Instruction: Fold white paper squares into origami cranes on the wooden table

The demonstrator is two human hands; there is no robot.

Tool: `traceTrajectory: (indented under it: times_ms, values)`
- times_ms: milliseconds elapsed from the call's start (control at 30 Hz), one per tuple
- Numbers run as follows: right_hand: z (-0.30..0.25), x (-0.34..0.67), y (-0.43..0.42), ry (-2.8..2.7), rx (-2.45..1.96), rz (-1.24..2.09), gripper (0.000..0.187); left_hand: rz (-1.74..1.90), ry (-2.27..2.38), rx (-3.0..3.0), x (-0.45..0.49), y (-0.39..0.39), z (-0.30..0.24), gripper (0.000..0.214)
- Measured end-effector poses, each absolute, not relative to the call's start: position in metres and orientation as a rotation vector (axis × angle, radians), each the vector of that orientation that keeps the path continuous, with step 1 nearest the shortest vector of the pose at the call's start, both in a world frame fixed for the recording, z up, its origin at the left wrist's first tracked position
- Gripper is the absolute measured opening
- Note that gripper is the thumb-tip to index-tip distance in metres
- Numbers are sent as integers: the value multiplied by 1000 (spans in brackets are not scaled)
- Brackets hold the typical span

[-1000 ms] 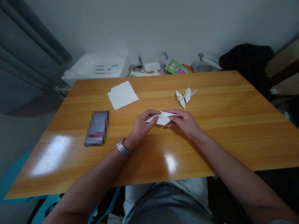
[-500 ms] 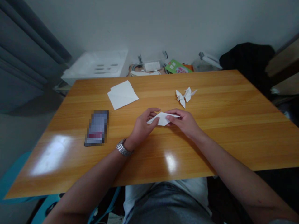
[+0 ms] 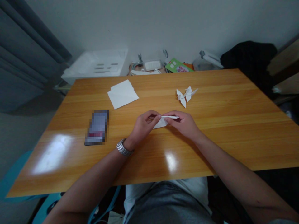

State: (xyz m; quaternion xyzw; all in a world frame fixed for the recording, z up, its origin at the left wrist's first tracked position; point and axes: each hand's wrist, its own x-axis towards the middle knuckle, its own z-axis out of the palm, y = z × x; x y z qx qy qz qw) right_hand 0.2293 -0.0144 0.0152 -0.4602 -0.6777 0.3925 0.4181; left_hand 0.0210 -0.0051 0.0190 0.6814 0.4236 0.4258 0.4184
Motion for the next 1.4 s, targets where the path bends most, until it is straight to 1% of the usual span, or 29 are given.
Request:
traceTrajectory:
  times_ms: [333,500,667,833,1000,1200,1400]
  values:
    - [11,227,-13,-1589,-1165,1100,27,1090,1078,1656,25,-7,20,25]
    - [11,227,-12,-1442,-1187,1166,33,1073,1042,1576,25,-5,15,26]
    - [12,227,-12,-1365,-1117,1227,27,1008,965,1484,26,-6,8,31]
    - [13,225,-12,-1366,-1086,1254,25,983,981,1480,27,-6,6,29]
    - [14,224,-12,-1259,-1123,1313,29,981,1009,1488,25,-5,5,29]
    - [10,224,-13,-1289,-1153,1312,34,921,992,1513,25,-7,6,33]
    - [9,222,-13,-1286,-1129,1338,34,924,993,1518,25,-7,4,31]
